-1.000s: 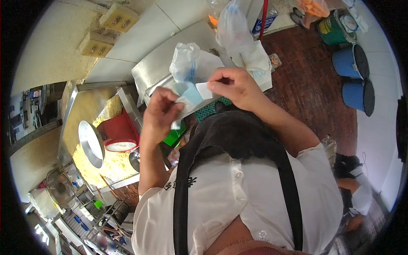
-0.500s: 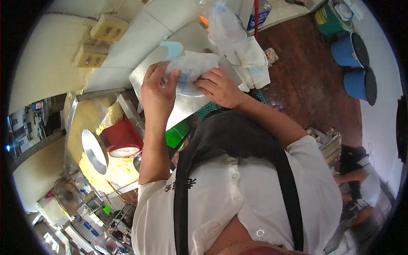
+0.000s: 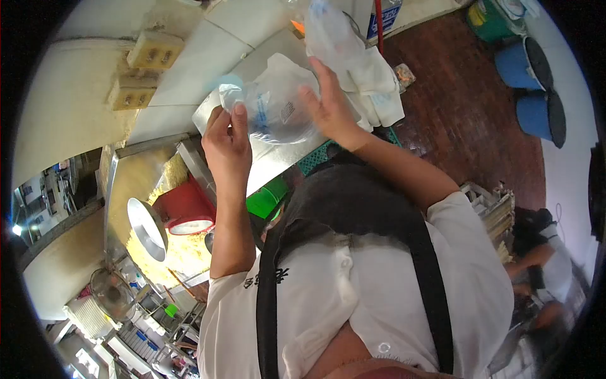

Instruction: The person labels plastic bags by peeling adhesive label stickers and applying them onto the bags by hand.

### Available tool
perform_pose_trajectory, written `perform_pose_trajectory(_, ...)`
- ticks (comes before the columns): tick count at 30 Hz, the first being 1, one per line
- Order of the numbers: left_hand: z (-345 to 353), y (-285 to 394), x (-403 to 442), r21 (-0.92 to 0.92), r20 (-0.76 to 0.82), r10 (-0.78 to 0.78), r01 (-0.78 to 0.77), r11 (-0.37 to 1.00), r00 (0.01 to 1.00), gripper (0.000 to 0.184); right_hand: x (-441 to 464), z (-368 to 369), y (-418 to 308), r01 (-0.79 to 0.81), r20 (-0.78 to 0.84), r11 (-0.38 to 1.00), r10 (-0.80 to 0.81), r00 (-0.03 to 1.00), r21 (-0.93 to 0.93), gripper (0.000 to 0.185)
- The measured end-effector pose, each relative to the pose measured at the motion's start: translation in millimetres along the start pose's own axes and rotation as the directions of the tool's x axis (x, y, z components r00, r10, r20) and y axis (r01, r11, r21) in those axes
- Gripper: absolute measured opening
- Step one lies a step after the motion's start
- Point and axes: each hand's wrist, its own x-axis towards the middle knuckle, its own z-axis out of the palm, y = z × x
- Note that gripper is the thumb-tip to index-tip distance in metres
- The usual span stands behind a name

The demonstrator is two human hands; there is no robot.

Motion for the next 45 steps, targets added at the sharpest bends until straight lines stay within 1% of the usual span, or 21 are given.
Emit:
perform_pose_trajectory(2,5.4,2.1,1.4,-0.038,-0.033,0.013,-0.014,0.999,0.999,0.035,-5.1,5.9,-19.4,0.166,0.059,0.984,-0.162,0.985,-0.071,0.089)
perform_pose_trajectory(5,7.8,-10.1,4.6,-0.035,-0.043,-0.034,0.032,0.999,0.999,0.036,-27.0,25.5,15.8,0.203,0.088,0.960,-0.190,0.978,-0.191,0.095)
perform_pose_trajectory(8,-1.9,-14.1,5.9,-0.069,0.040,-0.116,0.119,0.991,0.992,0.032,-27.7,-1.3,21.3,0.100,0.189,0.987,-0.075,0.979,-0.124,0.100)
perform_pose_trajectory(13,-27.9,-26.8,13.4,-0.590,-0.229,-0.261,0.080,0.803,0.938,0.032,-14.2,-33.3,3.7,-0.007,0.098,0.995,0.016,0.995,-0.097,0.075)
perform_pose_trajectory(14,-45.2,-33.2,17.7,-0.375,-0.387,-0.211,0.056,0.926,0.898,0.033,-9.5,-37.3,1.0,-0.050,0.078,0.993,0.058,0.995,-0.106,0.068)
perform_pose_trajectory(15,-57.5,-24.0,26.1,-0.592,-0.477,-0.367,0.018,0.806,0.799,0.034,-5.2,-40.7,-3.5,-0.051,0.125,0.993,0.064,0.990,-0.105,0.060)
perform_pose_trajectory(16,-72.4,-3.6,29.2,-0.611,-0.567,-0.423,-0.017,0.791,0.707,0.035,-2.3,-44.6,-9.3,-0.054,0.171,0.993,0.072,0.983,-0.106,0.053)
perform_pose_trajectory(17,-88.6,-14.2,26.6,-0.436,-0.677,-0.237,-0.120,0.892,0.696,0.036,-0.1,-48.4,-16.1,-0.058,0.218,0.993,0.080,0.973,-0.106,0.045)
perform_pose_trajectory(20,-107.7,1.9,26.0,-0.331,-0.770,-0.144,-0.196,0.923,0.621,0.035,5.6,-52.9,-50.9,-0.138,0.355,0.985,0.093,0.930,0.105,0.035)
perform_pose_trajectory(22,-107.7,14.1,21.9,-0.372,-0.749,-0.205,-0.145,0.917,0.630,0.036,6.9,-39.8,-58.9,-0.212,0.334,0.872,0.061,0.941,0.441,0.032)
perform_pose_trajectory(23,-108.8,7.6,17.0,-0.502,-0.710,-0.211,-0.273,0.821,0.672,0.036,7.6,-36.0,-59.9,-0.239,0.319,0.772,0.050,0.946,0.589,0.031)
perform_pose_trajectory(25,-106.3,-22.5,5.7,-0.710,-0.635,-0.184,-0.472,0.522,0.750,0.036,15.0,-45.8,-47.9,-0.402,0.439,0.604,0.095,0.894,0.688,0.033)
perform_pose_trajectory(27,-94.4,-50.2,12.8,-0.781,-0.481,-0.231,-0.294,0.551,0.846,0.040,27.9,-54.4,-45.9,-0.483,0.455,0.432,0.174,0.873,0.762,0.033)
perform_pose_trajectory(29,-83.3,-62.0,46.2,-0.787,-0.202,-0.144,-0.073,0.613,0.969,0.039,47.6,-62.6,-57.5,-0.466,0.382,0.274,0.310,0.871,0.841,0.027)
perform_pose_trajectory(30,-76.3,-63.8,73.6,-0.734,0.026,-0.042,0.048,0.678,0.999,0.029,62.9,-66.0,-62.7,-0.453,0.376,0.238,0.307,0.874,0.859,0.029)
perform_pose_trajectory(31,-61.3,-18.8,90.8,-0.589,0.050,-0.052,0.071,0.805,0.997,0.028,75.7,-65.2,-62.5,-0.424,0.349,0.252,0.294,0.890,0.870,0.030)
perform_pose_trajectory(34,-9.9,-7.6,130.8,-0.769,0.448,0.105,0.323,0.552,0.888,0.022,104.1,-64.2,-48.1,-0.354,0.285,0.296,0.251,0.925,0.887,0.035)
perform_pose_trajectory(37,23.1,-10.7,154.3,-0.620,0.669,0.080,0.496,0.608,0.739,0.023,130.1,-66.3,-25.8,-0.168,0.119,0.535,0.125,0.985,0.828,0.034)
perform_pose_trajectory(38,40.4,-17.3,165.8,-0.606,0.723,0.124,0.538,0.586,0.679,0.023,144.2,-57.1,-7.7,-0.121,-0.013,0.600,0.213,0.977,0.791,0.030)
perform_pose_trajectory(40,68.4,-26.6,181.2,-0.559,0.813,0.204,0.629,0.540,0.546,0.025,155.2,-58.2,19.1,-0.055,-0.104,0.768,0.158,0.982,0.638,0.029)
perform_pose_trajectory(45,101.5,-15.3,196.6,-0.587,0.788,0.195,0.619,0.522,0.584,0.028,168.1,-72.8,67.7,-0.010,-0.192,0.949,0.074,0.979,0.315,0.032)
